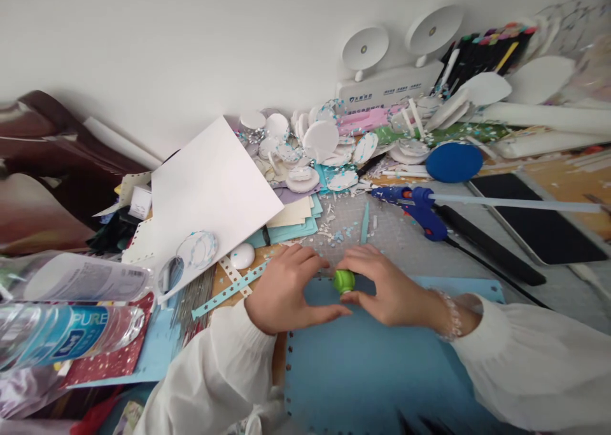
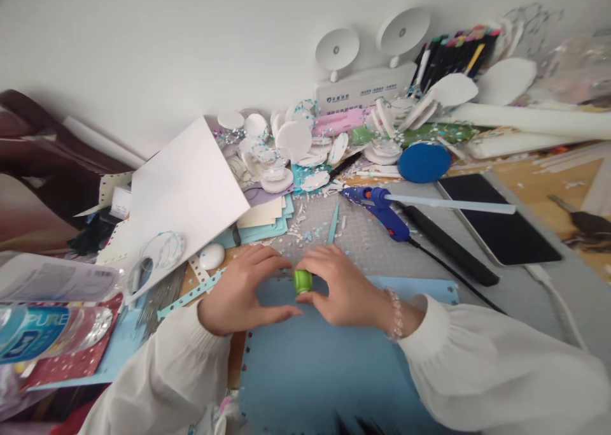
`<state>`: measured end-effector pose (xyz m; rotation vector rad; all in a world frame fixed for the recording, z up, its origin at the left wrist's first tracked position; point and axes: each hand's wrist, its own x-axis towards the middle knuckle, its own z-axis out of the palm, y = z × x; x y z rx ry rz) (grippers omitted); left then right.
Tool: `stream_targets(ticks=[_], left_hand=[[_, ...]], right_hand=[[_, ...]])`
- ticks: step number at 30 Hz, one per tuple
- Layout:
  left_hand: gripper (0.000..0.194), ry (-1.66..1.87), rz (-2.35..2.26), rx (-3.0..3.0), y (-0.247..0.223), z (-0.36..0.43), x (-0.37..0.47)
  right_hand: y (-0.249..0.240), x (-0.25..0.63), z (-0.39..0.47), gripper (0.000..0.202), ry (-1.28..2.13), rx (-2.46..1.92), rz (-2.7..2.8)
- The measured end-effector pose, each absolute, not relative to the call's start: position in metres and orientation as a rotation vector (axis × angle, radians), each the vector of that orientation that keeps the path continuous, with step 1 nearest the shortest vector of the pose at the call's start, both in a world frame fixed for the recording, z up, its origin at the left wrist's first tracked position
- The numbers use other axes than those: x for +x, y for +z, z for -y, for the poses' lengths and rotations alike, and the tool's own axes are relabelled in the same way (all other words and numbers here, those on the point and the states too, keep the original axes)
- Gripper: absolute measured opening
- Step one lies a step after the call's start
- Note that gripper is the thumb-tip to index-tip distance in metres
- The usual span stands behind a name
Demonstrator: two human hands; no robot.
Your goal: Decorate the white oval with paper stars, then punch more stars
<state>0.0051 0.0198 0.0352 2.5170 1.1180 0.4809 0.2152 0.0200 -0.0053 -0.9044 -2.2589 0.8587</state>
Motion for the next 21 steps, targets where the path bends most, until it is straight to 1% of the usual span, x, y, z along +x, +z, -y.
stream_targets(ticks=[2,4,6,12,16,21], left_hand=[[0.06,0.321,-1.144,2.631,0.04,-0.019,0.012],[0.057,0.182,-1.118,2.695,0.043,-0.021,0.019],[0.054,0.114,-1.077,2.713,0.043,-0.024,0.023],[0.049,0.19,-1.044,2.686,0.035,-0.029,0.025],[0.051,0.247,-1.058,2.666,0.031,-0.028,0.024],[0.052,0.139,-1.08,2.648,0.042,-0.028,0.018]], right_hand=[[-0.004,0.215,-0.02,0.017,0.86,-0.911,2.261],[-0.004,0.215,-0.02,0.016,0.854,-0.913,2.267],[-0.004,0.215,-0.021,0.017,0.839,-0.911,2.257],[-0.006,0.215,-0.022,0.016,0.82,-0.901,2.211],[-0.005,0.215,-0.023,0.017,0.816,-0.884,2.208],[-0.003,0.216,-0.024,0.015,0.826,-0.872,2.239]])
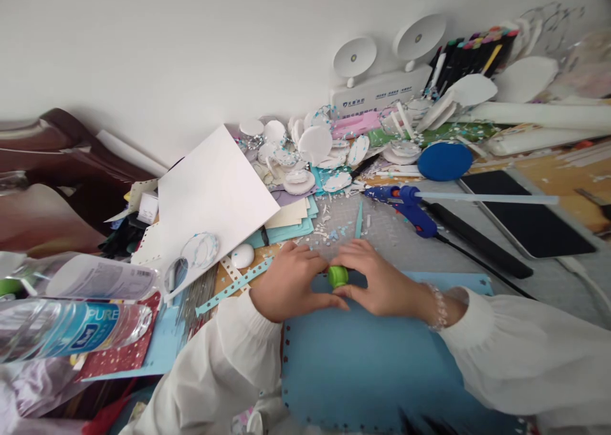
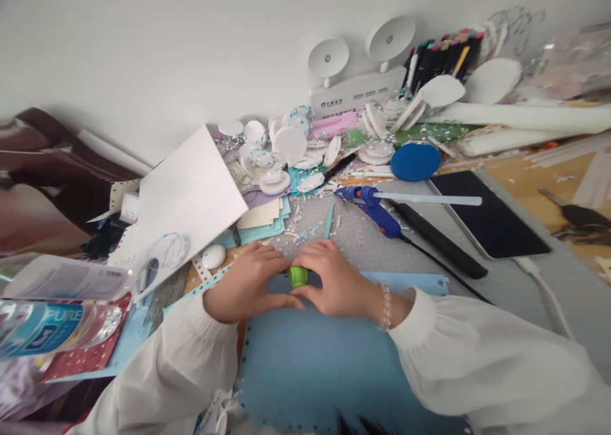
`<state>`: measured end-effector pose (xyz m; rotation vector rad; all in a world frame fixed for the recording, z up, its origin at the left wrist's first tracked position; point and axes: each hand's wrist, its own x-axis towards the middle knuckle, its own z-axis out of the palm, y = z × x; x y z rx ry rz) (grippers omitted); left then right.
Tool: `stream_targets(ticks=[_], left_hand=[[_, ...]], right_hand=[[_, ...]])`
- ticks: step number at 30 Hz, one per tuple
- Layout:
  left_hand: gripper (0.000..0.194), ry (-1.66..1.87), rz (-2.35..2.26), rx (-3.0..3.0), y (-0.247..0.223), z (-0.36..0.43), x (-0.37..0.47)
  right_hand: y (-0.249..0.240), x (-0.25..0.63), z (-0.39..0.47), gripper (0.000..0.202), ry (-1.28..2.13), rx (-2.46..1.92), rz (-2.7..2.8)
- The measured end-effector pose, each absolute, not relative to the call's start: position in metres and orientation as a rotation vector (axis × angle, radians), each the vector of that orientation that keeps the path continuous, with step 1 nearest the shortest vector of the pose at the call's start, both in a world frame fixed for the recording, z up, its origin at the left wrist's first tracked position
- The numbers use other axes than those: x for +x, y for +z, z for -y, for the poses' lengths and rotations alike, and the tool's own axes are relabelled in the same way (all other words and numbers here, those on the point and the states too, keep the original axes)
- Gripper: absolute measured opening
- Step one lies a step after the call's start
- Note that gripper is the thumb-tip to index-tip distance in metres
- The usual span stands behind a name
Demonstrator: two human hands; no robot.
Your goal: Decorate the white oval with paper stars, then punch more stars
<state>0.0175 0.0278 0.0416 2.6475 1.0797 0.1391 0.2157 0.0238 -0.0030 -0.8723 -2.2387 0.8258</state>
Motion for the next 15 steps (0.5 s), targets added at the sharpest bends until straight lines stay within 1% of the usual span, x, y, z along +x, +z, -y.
stream_targets(ticks=[2,4,5,8,15], left_hand=[[0.042,0.081,-1.064,2.663,0.047,-0.027,0.013],[0.025,0.034,-1.043,2.692,0.05,-0.027,0.008],[0.021,0.023,-1.034,2.704,0.05,-0.026,0.006],[0.024,0.043,-1.017,2.713,0.051,-0.025,0.002],[0.021,0.097,-0.988,2.696,0.056,-0.026,0.0]], right_hand=[[-0.001,0.218,-0.024,0.02,0.833,-0.876,2.261],[0.002,0.222,-0.025,0.023,0.84,-0.888,2.277],[0.003,0.225,-0.025,0.022,0.841,-0.892,2.28],[0.008,0.231,-0.027,0.019,0.838,-0.891,2.299],[0.009,0.235,-0.026,0.022,0.859,-0.884,2.328]])
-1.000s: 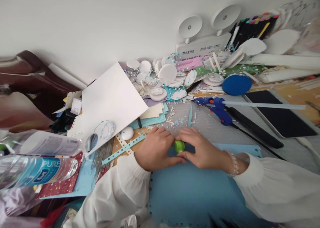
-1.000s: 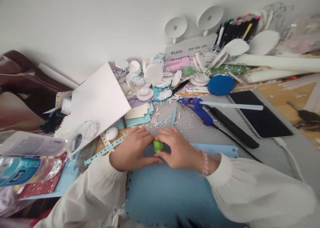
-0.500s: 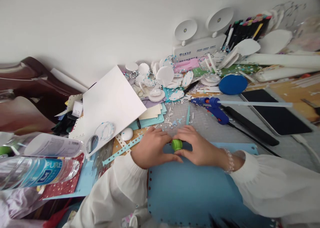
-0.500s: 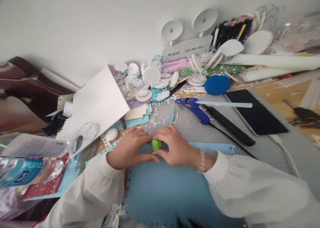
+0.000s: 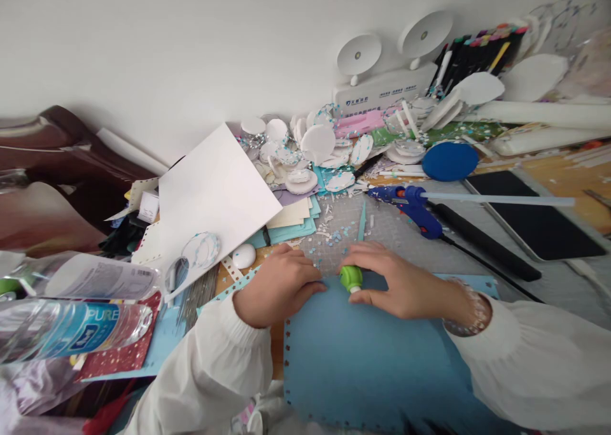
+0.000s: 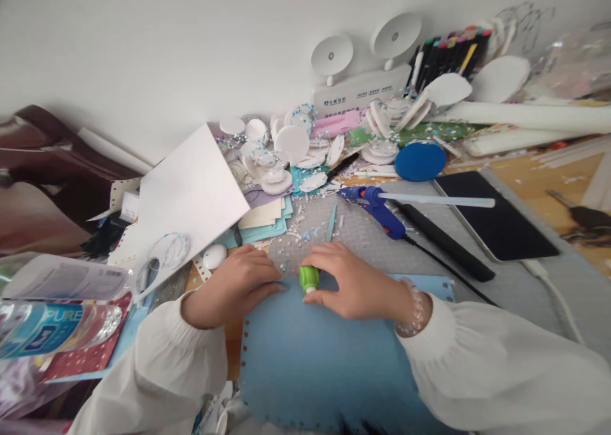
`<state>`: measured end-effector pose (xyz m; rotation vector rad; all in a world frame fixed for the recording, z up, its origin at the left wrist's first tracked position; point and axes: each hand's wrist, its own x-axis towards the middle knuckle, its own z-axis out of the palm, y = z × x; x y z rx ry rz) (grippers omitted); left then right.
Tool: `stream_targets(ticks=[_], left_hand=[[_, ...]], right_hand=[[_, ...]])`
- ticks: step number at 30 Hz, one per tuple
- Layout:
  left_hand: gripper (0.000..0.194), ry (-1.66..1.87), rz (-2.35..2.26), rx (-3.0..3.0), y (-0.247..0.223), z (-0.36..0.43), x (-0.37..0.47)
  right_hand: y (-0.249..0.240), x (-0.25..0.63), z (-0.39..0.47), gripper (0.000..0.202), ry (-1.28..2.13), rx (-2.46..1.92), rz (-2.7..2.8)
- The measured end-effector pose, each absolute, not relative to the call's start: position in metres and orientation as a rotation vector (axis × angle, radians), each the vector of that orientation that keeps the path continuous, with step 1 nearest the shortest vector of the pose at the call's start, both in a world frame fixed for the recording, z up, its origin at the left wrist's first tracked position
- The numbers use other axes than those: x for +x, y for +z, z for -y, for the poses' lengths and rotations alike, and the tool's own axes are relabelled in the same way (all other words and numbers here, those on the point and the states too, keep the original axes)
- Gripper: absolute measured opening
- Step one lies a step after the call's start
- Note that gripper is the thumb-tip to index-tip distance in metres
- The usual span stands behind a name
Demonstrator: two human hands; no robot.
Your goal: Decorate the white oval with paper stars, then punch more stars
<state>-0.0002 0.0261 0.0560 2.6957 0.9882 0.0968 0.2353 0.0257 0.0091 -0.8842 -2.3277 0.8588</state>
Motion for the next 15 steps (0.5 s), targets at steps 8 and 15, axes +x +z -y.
stream_targets(ticks=[8,15], left_hand=[[0.023,0.084,-0.981,2.755,0.053,-0.031,0.001],[0.029,-0.046,-1.113,2.742,0.061,-0.021,0.018]], right_hand=[[0.011,0.231,-0.025,0.016,0.803,-0.917,2.348],[0.005,0.227,-0.024,0.013,0.739,-0.936,2.345]])
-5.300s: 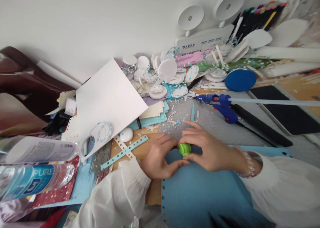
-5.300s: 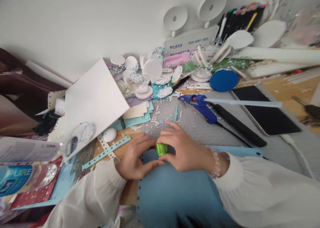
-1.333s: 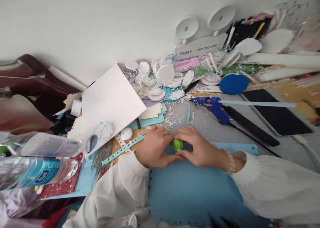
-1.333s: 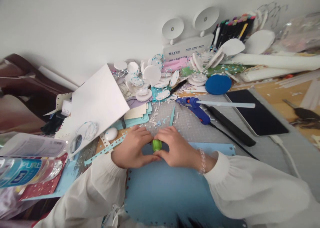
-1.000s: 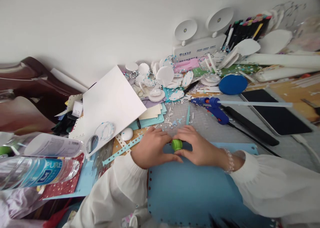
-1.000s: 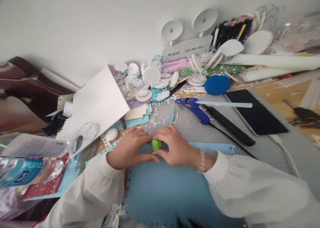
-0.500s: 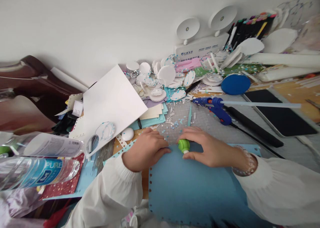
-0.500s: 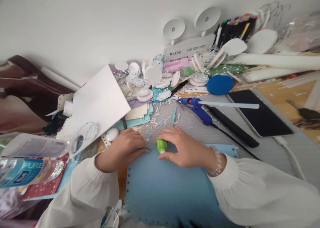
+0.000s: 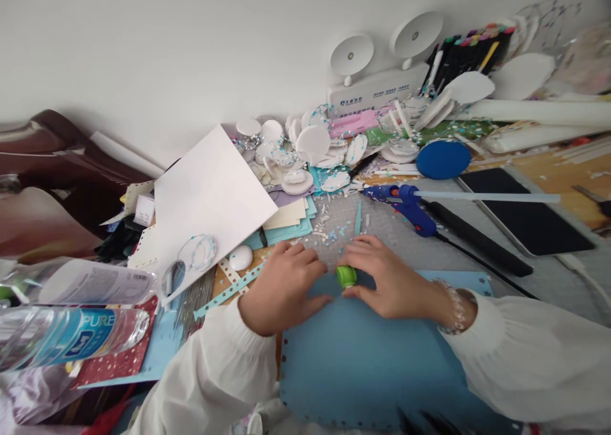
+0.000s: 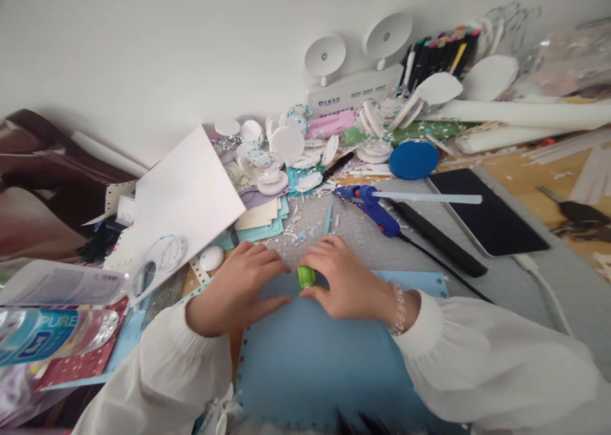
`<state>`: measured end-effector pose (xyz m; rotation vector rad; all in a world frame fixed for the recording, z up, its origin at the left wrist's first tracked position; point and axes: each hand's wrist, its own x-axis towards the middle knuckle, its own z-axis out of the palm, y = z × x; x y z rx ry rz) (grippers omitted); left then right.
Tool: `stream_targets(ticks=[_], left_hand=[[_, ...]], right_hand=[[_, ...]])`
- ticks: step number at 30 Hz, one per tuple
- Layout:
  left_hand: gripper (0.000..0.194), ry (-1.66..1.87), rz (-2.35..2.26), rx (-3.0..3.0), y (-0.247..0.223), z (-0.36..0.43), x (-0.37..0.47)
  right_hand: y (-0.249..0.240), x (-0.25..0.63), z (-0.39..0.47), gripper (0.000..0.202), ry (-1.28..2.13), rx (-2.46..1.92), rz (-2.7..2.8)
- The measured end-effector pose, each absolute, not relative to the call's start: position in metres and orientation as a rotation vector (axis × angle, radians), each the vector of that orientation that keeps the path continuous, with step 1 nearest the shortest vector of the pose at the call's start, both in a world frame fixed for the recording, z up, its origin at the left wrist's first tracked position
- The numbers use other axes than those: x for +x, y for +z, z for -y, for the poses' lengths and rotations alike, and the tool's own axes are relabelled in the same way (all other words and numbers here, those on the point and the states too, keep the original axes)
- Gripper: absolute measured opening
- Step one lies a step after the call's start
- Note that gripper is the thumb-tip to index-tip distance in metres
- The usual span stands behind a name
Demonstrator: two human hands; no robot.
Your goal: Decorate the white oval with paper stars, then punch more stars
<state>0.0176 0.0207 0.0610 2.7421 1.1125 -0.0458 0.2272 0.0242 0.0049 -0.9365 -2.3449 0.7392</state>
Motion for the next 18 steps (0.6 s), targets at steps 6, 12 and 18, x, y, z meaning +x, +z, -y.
stream_targets(ticks=[6,12,18], left_hand=[[0.051,0.017,-1.222,2.77,0.055,-0.016,0.043],[0.046,0.138,-1.13,2.737,0.043,-0.024,0.043],[0.047,0.091,-1.147,2.705,0.042,-0.024,0.041]], right_hand=[[0.005,0.227,-0.025,0.013,0.702,-0.916,2.329],[-0.002,0.227,-0.025,0.019,0.682,-0.896,2.296],[-0.004,0.226,-0.026,0.017,0.677,-0.893,2.312]])
